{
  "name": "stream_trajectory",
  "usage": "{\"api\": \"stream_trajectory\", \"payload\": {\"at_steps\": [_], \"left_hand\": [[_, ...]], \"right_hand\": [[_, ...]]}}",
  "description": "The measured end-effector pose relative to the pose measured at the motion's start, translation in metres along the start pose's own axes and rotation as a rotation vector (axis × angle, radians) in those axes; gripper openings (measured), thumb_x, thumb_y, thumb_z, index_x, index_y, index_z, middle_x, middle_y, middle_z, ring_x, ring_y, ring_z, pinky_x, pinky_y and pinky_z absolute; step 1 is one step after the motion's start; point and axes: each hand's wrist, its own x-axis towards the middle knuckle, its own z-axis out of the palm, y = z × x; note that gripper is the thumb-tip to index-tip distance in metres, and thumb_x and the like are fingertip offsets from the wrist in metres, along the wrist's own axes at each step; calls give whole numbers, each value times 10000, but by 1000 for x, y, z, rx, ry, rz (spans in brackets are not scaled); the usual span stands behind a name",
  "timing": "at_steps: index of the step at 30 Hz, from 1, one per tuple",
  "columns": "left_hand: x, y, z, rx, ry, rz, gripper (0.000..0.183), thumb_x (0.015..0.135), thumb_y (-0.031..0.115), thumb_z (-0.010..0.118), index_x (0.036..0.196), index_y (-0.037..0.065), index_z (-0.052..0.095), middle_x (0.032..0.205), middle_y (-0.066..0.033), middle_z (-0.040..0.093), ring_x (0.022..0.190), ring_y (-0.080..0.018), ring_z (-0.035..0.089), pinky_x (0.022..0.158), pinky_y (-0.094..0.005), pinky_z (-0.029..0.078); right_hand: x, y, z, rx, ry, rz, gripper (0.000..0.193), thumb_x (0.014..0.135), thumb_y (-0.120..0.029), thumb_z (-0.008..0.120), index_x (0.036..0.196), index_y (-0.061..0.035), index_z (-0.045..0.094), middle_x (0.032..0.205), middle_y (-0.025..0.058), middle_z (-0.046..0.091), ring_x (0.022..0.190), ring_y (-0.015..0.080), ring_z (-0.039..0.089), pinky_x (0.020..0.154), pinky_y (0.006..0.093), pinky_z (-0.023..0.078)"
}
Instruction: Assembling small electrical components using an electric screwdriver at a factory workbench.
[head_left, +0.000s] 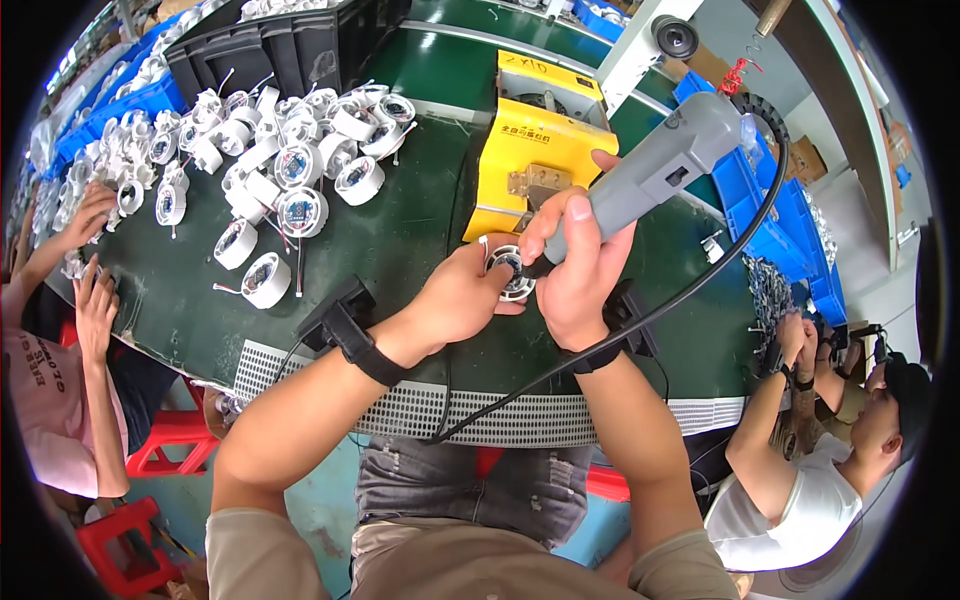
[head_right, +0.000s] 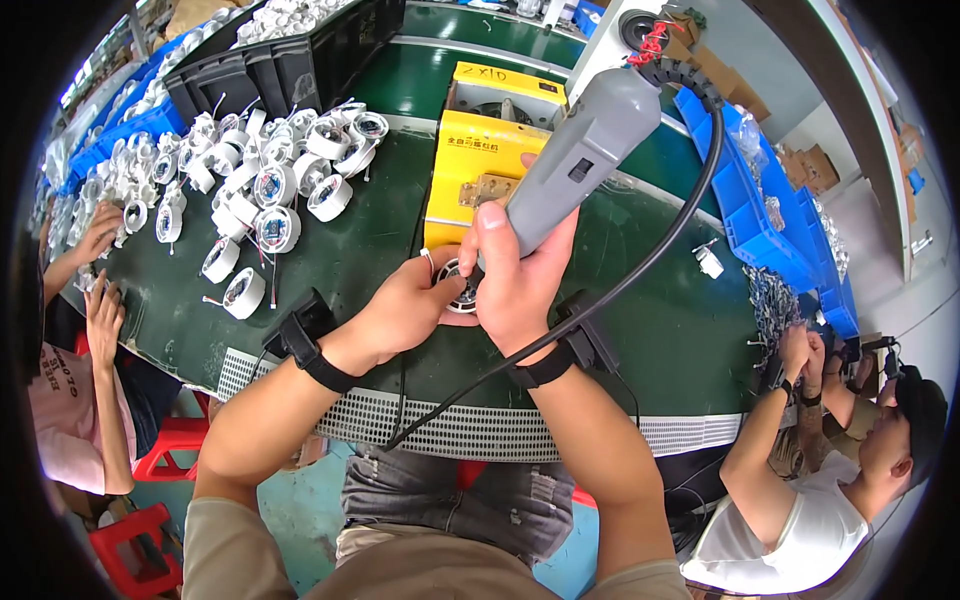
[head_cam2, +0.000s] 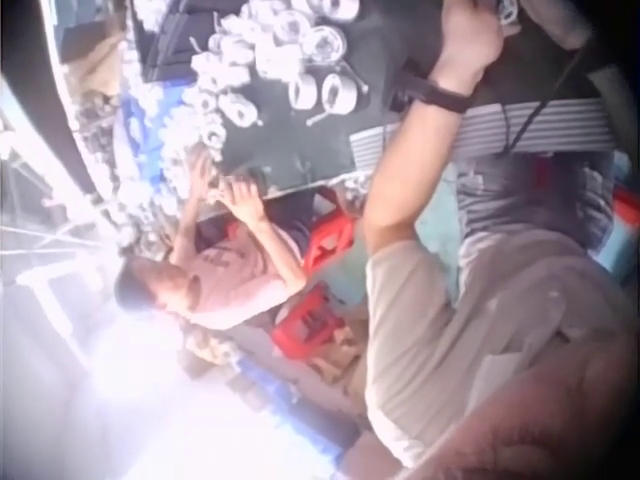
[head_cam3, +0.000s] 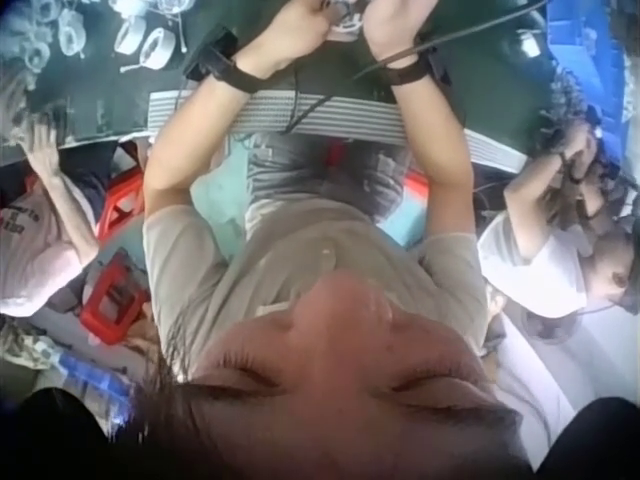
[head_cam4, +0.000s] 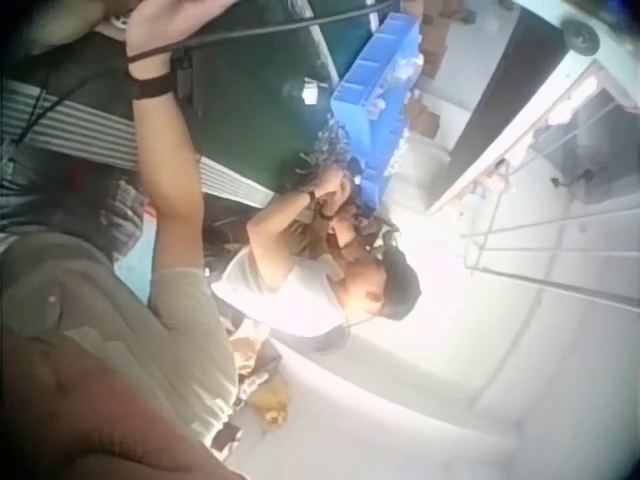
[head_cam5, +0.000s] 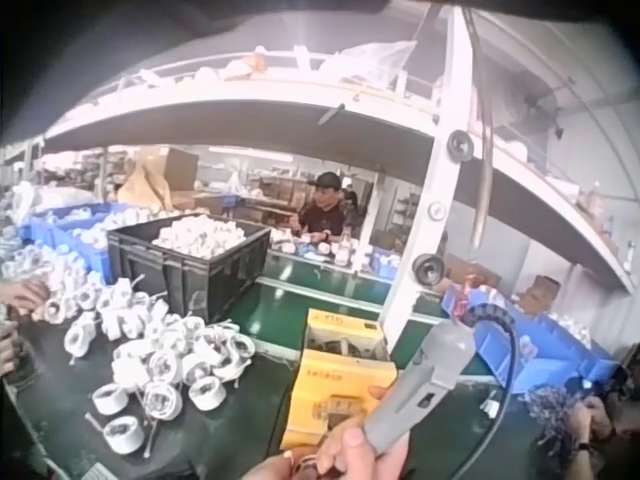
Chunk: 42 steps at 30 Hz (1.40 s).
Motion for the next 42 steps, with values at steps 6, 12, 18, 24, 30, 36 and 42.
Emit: {"api": "stream_trajectory", "payload": {"at_steps": [6,12,18,24,30,36,42], "left_hand": [[0,2,0,19,10,-11,281,953,49,423,1207,-53,486,1069,-119,577,920,-184,632,785,-305,587],[-1,5,2,10,32,-2,284,953,47,425,1210,-57,484,1082,-127,578,938,-191,637,787,-306,588],[3,0,1,-10,27,-10,289,955,52,432,1218,-55,483,1105,-134,577,951,-194,636,791,-310,587],[1,7,-1,25,0,-27,310,939,56,465,1226,-57,492,1092,-137,592,905,-202,650,758,-298,586],[-30,59,-56,998,118,254,329,831,48,572,1159,30,592,895,-141,646,837,-226,649,709,-335,543],[-34,62,-79,1519,945,500,698,674,137,775,1309,103,488,1417,-239,337,1325,-457,289,1078,-503,301],[-35,61,-68,1229,365,693,247,675,94,770,884,22,660,1037,-150,629,1067,-329,552,921,-405,435]], "right_hand": [[-2,1,1,-37,-23,16,456,937,-205,483,1319,-50,288,673,64,483,497,126,475,488,264,439],[-5,7,-6,47,-90,-70,479,916,-221,488,1304,-37,275,689,69,469,505,134,464,491,270,438],[-9,12,-10,74,-120,-86,463,915,-225,497,1280,-34,287,693,72,474,518,139,473,501,275,444],[-12,13,-10,76,-131,-89,489,928,-246,513,1303,-36,279,698,73,487,537,138,490,506,279,448],[-5,1,-43,102,-272,-49,731,905,-500,551,1373,-20,259,956,99,560,841,181,579,757,320,470],[35,-3,-197,-1334,477,-366,482,753,-184,745,1150,-12,533,1106,177,553,1076,342,502,958,422,398],[18,5,-325,-1976,559,-153,410,720,-219,710,1099,-82,632,1231,137,551,1210,392,421,1040,505,306]]}}
